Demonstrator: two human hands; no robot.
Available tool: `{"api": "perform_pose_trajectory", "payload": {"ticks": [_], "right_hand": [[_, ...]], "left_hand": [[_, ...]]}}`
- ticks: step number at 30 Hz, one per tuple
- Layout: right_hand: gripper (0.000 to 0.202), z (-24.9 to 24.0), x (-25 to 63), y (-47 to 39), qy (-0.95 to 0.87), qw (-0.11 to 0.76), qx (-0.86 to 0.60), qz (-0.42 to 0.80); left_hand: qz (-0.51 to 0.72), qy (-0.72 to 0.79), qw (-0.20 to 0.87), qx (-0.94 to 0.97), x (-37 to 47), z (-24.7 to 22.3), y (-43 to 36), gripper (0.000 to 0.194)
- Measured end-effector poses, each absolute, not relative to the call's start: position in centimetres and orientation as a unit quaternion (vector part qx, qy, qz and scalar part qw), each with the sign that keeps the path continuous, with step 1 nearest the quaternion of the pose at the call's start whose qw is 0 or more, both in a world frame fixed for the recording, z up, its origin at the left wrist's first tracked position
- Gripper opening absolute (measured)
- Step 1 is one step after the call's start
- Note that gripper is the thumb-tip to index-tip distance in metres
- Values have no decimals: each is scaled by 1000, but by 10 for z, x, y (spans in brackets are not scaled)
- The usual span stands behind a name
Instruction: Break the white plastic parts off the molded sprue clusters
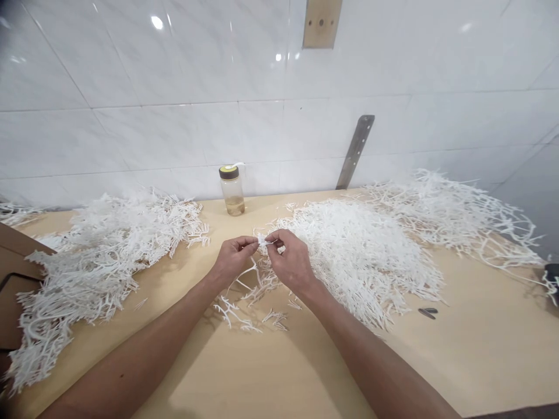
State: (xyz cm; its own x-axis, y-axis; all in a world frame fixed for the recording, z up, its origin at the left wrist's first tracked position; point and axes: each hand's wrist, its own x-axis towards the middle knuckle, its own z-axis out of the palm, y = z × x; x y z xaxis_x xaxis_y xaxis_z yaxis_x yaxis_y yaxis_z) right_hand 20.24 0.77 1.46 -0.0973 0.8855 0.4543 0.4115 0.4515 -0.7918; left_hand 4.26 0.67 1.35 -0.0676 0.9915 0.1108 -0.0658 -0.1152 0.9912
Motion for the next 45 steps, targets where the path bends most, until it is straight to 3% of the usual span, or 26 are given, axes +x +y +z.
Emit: {"api": "perform_pose_trajectory", "payload": {"ticks": [5,10,17,23,37,45], "right_hand": [[19,22,207,8,-742,485,-410,216],[22,23,208,8,-758,486,-390,192],[17,28,213,11,-668,473,-484,309],[20,30,217,14,-671,412,-446,427],[16,25,204,9,-661,398,-489,407],[21,21,203,9,-680,393,-466,408]], "left_hand": [[530,432,587,433,37,16,8,18],[542,396,625,398,34,19,11,24],[518,408,620,426,35,16,8,22],[506,416,614,440,38,14,7,19],[528,424,603,421,41,20,3,15],[531,423,584,445,40,18,4,35]]}}
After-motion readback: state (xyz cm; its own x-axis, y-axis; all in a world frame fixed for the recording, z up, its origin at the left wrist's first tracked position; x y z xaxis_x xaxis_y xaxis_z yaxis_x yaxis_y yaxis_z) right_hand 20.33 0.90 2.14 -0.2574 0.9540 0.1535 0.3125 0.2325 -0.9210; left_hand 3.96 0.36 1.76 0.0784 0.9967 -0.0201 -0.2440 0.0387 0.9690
